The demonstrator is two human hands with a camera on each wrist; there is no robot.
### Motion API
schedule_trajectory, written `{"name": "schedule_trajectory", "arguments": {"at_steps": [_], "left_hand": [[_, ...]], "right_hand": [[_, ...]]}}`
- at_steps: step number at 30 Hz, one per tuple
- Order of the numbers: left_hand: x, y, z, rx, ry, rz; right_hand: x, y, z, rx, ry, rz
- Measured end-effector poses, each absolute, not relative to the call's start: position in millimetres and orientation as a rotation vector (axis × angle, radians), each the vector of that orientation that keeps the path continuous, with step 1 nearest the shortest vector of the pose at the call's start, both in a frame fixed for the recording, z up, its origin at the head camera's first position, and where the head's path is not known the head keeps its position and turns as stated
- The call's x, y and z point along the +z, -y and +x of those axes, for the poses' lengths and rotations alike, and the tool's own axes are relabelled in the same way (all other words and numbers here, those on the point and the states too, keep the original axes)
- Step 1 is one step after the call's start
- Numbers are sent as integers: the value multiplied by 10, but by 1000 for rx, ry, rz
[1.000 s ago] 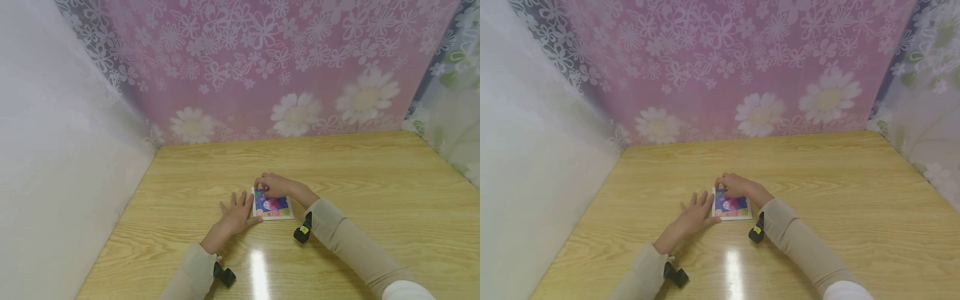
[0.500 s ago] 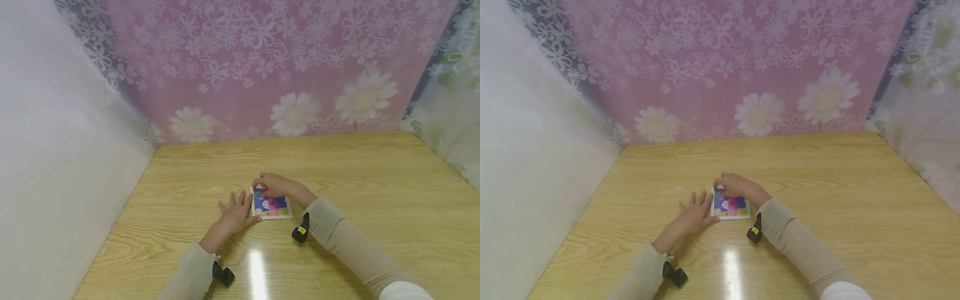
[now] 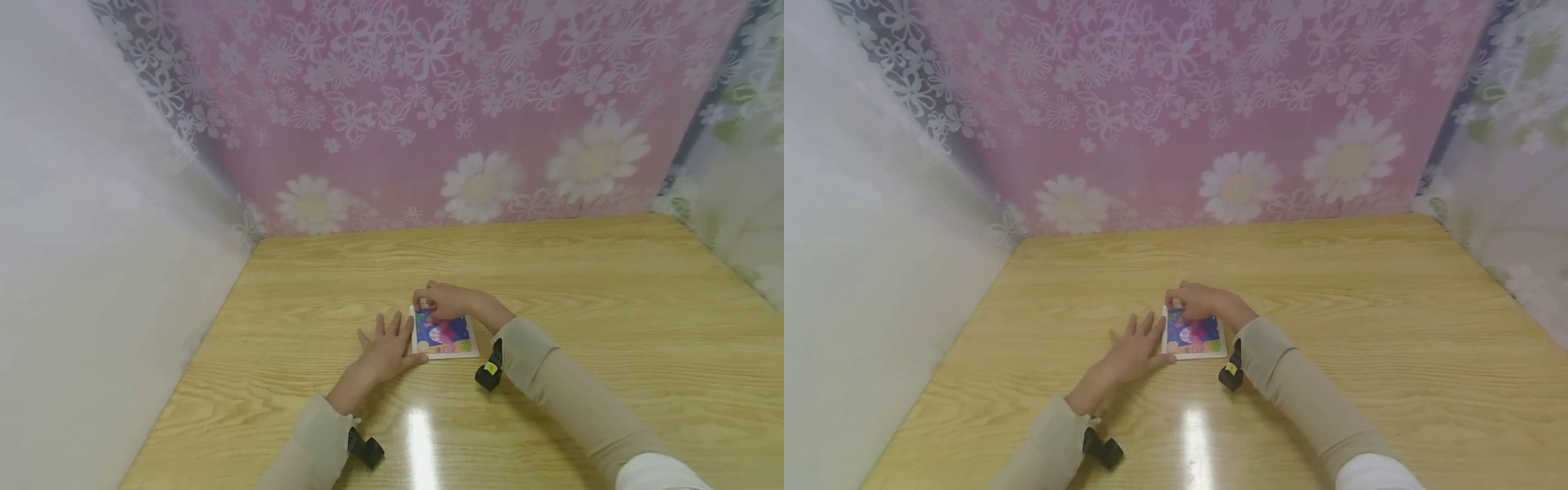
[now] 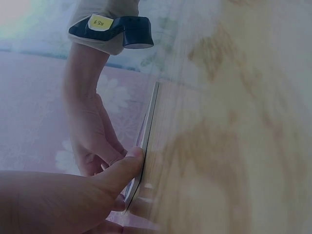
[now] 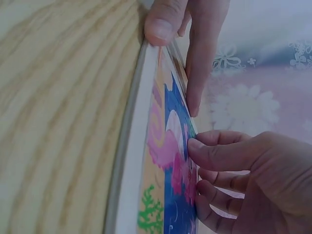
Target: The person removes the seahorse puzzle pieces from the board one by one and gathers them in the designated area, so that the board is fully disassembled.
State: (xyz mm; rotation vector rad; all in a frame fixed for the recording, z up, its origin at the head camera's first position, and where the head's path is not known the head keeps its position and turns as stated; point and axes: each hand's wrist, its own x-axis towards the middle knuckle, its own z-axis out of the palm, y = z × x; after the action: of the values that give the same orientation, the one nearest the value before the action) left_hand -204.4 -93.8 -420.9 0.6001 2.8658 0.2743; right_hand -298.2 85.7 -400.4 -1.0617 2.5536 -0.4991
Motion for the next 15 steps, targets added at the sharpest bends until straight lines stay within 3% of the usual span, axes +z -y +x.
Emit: {"name": "schedule_trajectory", "arguments": {"at_steps": [15], "left_hand": [[-4206, 914, -2048, 250, -2863, 591]], "right_hand": [[-4059, -823, -2762, -556, -2788, -949]]}}
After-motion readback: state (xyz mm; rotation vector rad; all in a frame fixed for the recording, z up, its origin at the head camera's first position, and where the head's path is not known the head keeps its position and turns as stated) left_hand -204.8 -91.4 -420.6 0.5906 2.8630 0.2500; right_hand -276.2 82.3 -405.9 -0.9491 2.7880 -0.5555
